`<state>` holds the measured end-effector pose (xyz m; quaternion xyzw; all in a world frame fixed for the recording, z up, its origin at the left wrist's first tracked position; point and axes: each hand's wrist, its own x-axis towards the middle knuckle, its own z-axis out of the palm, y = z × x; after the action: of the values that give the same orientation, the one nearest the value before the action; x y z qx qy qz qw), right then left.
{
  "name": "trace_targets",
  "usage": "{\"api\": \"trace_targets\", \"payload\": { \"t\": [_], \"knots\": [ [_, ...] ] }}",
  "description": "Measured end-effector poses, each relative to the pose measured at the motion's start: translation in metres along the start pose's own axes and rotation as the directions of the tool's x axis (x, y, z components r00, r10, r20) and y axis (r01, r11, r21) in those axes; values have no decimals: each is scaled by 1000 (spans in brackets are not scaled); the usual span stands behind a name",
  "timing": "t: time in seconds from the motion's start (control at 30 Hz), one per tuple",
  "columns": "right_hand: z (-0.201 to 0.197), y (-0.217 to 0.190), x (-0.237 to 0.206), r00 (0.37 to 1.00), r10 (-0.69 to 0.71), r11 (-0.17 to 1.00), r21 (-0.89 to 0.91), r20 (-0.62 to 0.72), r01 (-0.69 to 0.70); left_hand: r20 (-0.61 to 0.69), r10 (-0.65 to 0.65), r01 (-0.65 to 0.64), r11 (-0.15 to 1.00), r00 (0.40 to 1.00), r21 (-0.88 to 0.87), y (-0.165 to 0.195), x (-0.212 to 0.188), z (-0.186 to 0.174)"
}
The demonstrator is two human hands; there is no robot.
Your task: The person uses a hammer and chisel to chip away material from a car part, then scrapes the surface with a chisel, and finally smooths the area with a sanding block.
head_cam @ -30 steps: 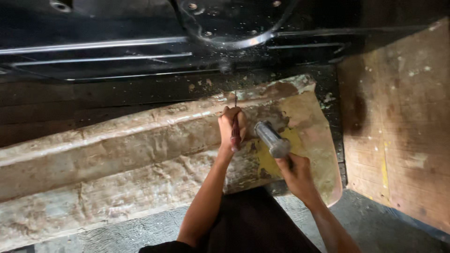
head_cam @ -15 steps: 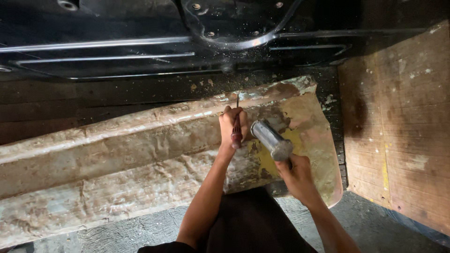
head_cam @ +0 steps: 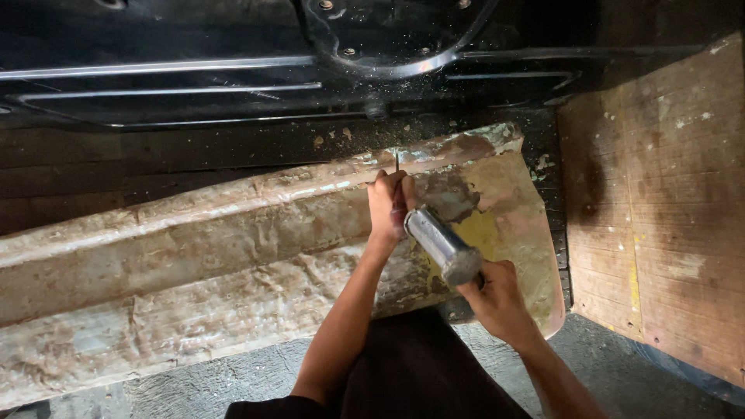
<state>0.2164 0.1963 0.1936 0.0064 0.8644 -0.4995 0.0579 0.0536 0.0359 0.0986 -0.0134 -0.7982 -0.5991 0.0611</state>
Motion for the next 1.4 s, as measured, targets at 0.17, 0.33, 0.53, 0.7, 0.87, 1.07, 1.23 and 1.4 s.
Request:
{"api": "trace_targets", "payload": {
  "t": [0.17, 0.33, 0.53, 0.7, 0.87, 1.07, 1.23, 1.4],
  "knots": [
    [-10, -27, -12, 927, -374, 924, 79, -9, 374, -114, 172, -176, 984, 978, -21, -18, -4, 15],
    [-1, -13, 13, 851, -524, 809, -323, -20, 491, -51, 117, -114, 991, 992, 69, -57, 6, 30],
    [17, 37, 24, 984, 110, 982, -138, -141, -130, 30, -82, 83, 996, 996, -33, -65, 38, 10],
    [18, 38, 8, 986, 43, 996, -71, -162, -55, -3, 94, -93, 979, 996, -183, -54, 4, -4],
    [27, 24, 23, 990, 50, 997, -57, -132, -58, 35, 52, -45, 984, 998, -174, -49, -7, -12],
    [45, 23, 28, 984, 143, 987, -62, -107, -150, 57, -1, 20, 941, 998, -338, -34, -28, -40],
    [56, 45, 32, 992, -36, 989, -145, -119, 19, -27, 25, -30, 981, 999, -191, -34, -63, -74],
    [70, 62, 39, 997, 67, 979, -193, -35, -73, -206, 62, -78, 994, 977, -71, -49, -92, -100]
  ]
}}
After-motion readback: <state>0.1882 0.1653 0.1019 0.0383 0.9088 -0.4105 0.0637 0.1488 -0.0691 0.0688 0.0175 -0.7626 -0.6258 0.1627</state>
